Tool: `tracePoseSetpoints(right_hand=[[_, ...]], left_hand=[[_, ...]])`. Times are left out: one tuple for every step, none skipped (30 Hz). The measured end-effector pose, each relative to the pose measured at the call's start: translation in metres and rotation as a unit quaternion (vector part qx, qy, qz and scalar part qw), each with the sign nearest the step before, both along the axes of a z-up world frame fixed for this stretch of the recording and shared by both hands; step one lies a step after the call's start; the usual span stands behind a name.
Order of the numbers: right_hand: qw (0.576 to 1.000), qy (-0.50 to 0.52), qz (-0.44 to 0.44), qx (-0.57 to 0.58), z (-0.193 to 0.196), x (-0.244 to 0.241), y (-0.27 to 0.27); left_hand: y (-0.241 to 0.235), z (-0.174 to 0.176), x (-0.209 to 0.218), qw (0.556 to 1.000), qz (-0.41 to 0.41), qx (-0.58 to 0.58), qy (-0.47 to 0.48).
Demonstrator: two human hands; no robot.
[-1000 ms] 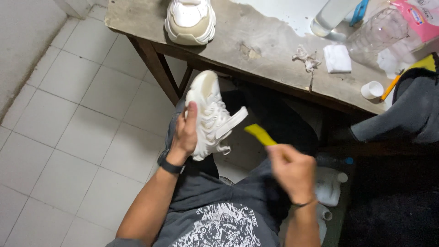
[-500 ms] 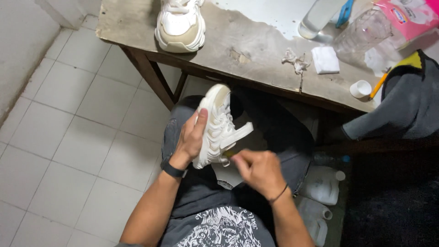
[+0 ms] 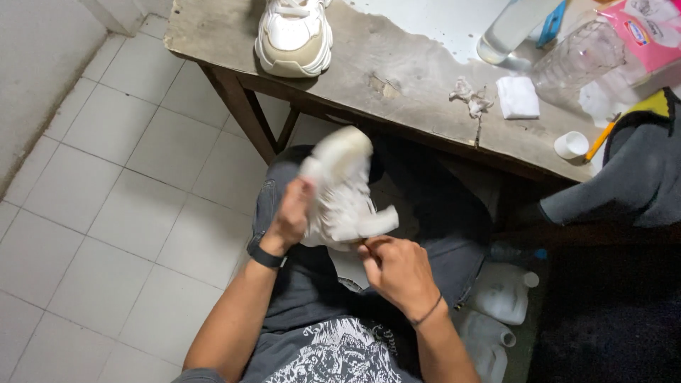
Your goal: The person cleans a white sneaker using a yellow brush and a small tool. They scrub the exterior and interior of the shoe, then use the tool to clean the laces and eyelets.
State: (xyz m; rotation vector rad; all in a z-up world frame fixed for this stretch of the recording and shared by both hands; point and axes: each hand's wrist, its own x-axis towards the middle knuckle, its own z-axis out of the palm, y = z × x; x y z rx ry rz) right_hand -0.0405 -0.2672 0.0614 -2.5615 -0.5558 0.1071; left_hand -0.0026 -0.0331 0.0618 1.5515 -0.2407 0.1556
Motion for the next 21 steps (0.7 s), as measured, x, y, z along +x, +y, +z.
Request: tracePoseSetpoints(right_hand=[[0.988,0.053,-0.010,-0.146,-0.018,0.003,0.003],[0.988,0.053,-0.014,-0.145,-0.012,0.004,-0.003],[0.993,0.023,-0.051,-0.106,-0.006,0.008,-0.009],[0.994,-0.008,-0.088,-0.066,0.000,0.011,-0.015],[0.994,-0.008,-0.086,-0.066,-0.007,0.016,-0.038],[0.973,-0.083,-0.194,-0.093,-0.015,0.021,-0.060],[0.933,-0.155,-0.301,-0.120,-0.024,0.022,-0.083],[0.933,-0.151,-0.303,-0.122,-0.016,0.017,-0.091],[0.947,-0.113,-0.291,-0.079,-0.007,0.018,-0.101],[0.957,-0.074,-0.278,-0.036,0.002,0.019,-0.110],[0.957,-0.075,-0.276,-0.038,0.010,0.014,-0.097],[0.977,-0.069,-0.198,0.036,0.018,0.009,-0.084],[0.984,-0.066,-0.125,0.113,0.026,0.005,-0.070],[0.983,-0.071,-0.129,0.113,0.030,0.005,-0.053],[0.987,-0.097,-0.062,0.110,0.034,0.003,-0.037],[0.987,-0.122,0.006,0.106,0.038,0.002,-0.020],[0.987,-0.122,0.001,0.106,0.017,0.002,-0.013],[0.990,-0.131,-0.048,0.015,-0.004,0.002,-0.006],[0.983,-0.142,-0.091,-0.077,-0.025,0.005,0.001],[0.982,-0.144,-0.090,-0.078,-0.017,0.003,0.000],[0.998,-0.056,-0.016,-0.009,-0.010,0.000,-0.001]], left_hand=[[-0.006,0.023,-0.001,0.992,-0.046,0.116,0.013],[-0.005,0.008,-0.003,0.992,-0.050,0.117,0.012],[-0.005,-0.006,-0.005,0.990,0.014,0.132,0.055],[-0.004,-0.021,-0.007,0.981,0.077,0.146,0.098],[0.002,-0.022,-0.005,0.981,0.079,0.145,0.099],[0.008,-0.023,-0.003,0.993,0.054,-0.088,0.064],[0.014,-0.025,-0.003,0.948,0.023,-0.317,0.030],[0.023,-0.034,-0.004,0.947,0.022,-0.318,0.035],[0.031,-0.043,-0.003,0.946,0.088,-0.311,-0.020],[0.039,-0.052,-0.002,0.938,0.155,-0.303,-0.073],[0.037,-0.056,-0.003,0.936,0.156,-0.305,-0.073],[0.036,-0.060,-0.004,0.930,0.148,-0.331,-0.060],[0.035,-0.063,0.002,0.924,0.132,-0.356,-0.048],[0.032,-0.074,0.002,0.924,0.126,-0.357,-0.050],[0.029,-0.084,0.000,0.934,0.064,-0.352,-0.011],[0.027,-0.096,-0.002,0.938,0.002,-0.345,0.029],[0.010,-0.068,0.000,0.938,-0.002,-0.345,0.032],[-0.006,-0.041,0.002,0.949,-0.044,-0.312,0.005],[-0.022,-0.013,0.005,0.956,-0.081,-0.280,-0.026],[-0.016,-0.011,0.004,0.956,-0.081,-0.280,-0.028],[-0.010,-0.009,0.003,0.994,-0.018,-0.111,0.002]])
